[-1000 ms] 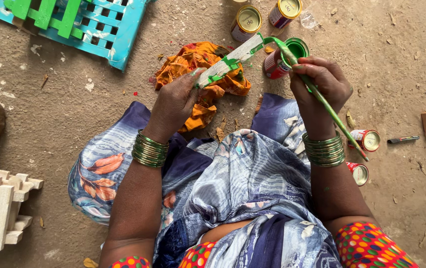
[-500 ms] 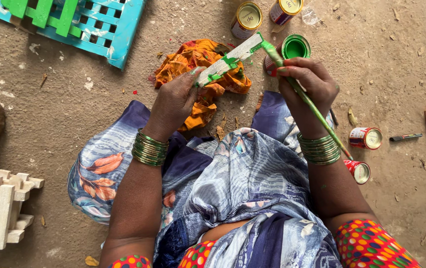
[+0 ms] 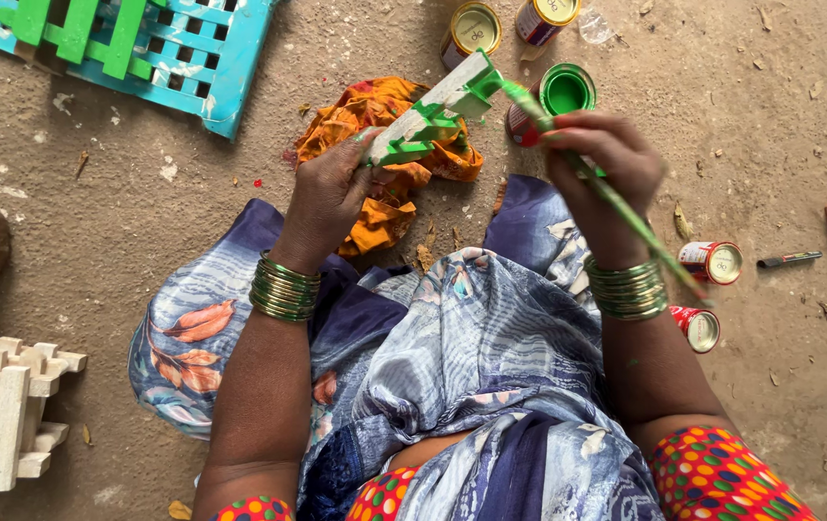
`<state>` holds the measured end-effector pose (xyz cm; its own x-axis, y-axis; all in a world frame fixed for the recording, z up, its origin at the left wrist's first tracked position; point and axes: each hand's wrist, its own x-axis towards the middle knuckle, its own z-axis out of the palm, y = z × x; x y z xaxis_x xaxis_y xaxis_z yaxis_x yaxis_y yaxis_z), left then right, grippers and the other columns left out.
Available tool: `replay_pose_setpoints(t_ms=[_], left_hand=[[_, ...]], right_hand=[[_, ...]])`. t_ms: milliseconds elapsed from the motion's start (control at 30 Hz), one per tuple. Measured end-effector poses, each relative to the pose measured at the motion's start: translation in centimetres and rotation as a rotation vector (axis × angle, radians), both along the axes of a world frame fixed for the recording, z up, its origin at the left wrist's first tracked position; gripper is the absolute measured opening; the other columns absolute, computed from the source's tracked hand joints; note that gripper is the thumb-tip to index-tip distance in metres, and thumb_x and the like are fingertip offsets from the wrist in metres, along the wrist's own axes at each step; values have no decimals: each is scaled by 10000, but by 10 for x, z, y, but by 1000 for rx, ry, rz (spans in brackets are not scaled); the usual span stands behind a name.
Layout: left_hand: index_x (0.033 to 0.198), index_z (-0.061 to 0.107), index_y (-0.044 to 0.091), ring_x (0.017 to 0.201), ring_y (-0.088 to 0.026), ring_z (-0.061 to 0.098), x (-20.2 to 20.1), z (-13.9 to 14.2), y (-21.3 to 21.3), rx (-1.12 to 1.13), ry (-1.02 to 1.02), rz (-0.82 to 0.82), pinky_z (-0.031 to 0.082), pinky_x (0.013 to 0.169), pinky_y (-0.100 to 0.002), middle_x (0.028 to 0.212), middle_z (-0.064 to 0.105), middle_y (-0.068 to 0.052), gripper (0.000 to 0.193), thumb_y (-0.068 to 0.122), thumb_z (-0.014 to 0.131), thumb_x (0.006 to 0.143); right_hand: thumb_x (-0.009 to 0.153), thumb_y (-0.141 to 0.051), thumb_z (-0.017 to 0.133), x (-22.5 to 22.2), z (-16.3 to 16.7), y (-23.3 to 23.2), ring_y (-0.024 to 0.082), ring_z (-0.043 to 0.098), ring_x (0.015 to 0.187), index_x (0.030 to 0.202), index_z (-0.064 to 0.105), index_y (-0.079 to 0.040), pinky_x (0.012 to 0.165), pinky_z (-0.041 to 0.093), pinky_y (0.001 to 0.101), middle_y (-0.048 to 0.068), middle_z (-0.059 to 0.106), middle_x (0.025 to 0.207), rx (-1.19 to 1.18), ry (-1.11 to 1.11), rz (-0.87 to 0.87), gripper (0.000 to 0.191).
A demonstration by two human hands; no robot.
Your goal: The person sits on the ground painting small wooden fence-shaped craft pieces green. They hold each piece on their lap, dip the brush into an open green paint can, and brush green paint over the slats and rails, turning the piece to reach different sides.
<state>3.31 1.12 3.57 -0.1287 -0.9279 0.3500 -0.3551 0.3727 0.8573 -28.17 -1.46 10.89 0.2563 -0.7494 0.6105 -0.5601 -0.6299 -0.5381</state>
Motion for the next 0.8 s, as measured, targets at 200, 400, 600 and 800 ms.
replay_pose_setpoints(t_ms=[200,400,600,800], left_hand=[[1391,583,-29,1013,-194,784,3,-3,-1,92,77,-23,648,865,-305,1184,743,-161,381,-61,560,1012],[1411,557,-33,1032,-197,766,5,-9,-6,199,266,-91,673,857,-309,1225,723,-146,365,-47,545,1046],[1448,517,-26,1043,-218,771,14,-15,-8,312,448,-96,681,861,-325,1223,717,-133,385,-3,540,1064],[1449,516,-17,1083,-232,753,18,-15,-9,386,592,-122,666,889,-332,1261,671,-119,378,57,550,1080]], right_hand=[[953,33,839,3,3,2,212,748,1067,1072,762,-60,937,627,324,94,736,1151,-9,35,-62,170],[969,42,855,-5,6,2,190,745,1046,1067,755,-53,911,638,308,97,730,1160,-23,-34,-41,170],[1038,92,821,-18,10,7,176,701,1059,1060,703,21,927,624,286,119,693,1192,-4,-311,-79,139],[1037,116,795,-20,7,8,175,709,1026,1097,685,25,948,631,298,118,691,1189,171,-607,-21,155]])
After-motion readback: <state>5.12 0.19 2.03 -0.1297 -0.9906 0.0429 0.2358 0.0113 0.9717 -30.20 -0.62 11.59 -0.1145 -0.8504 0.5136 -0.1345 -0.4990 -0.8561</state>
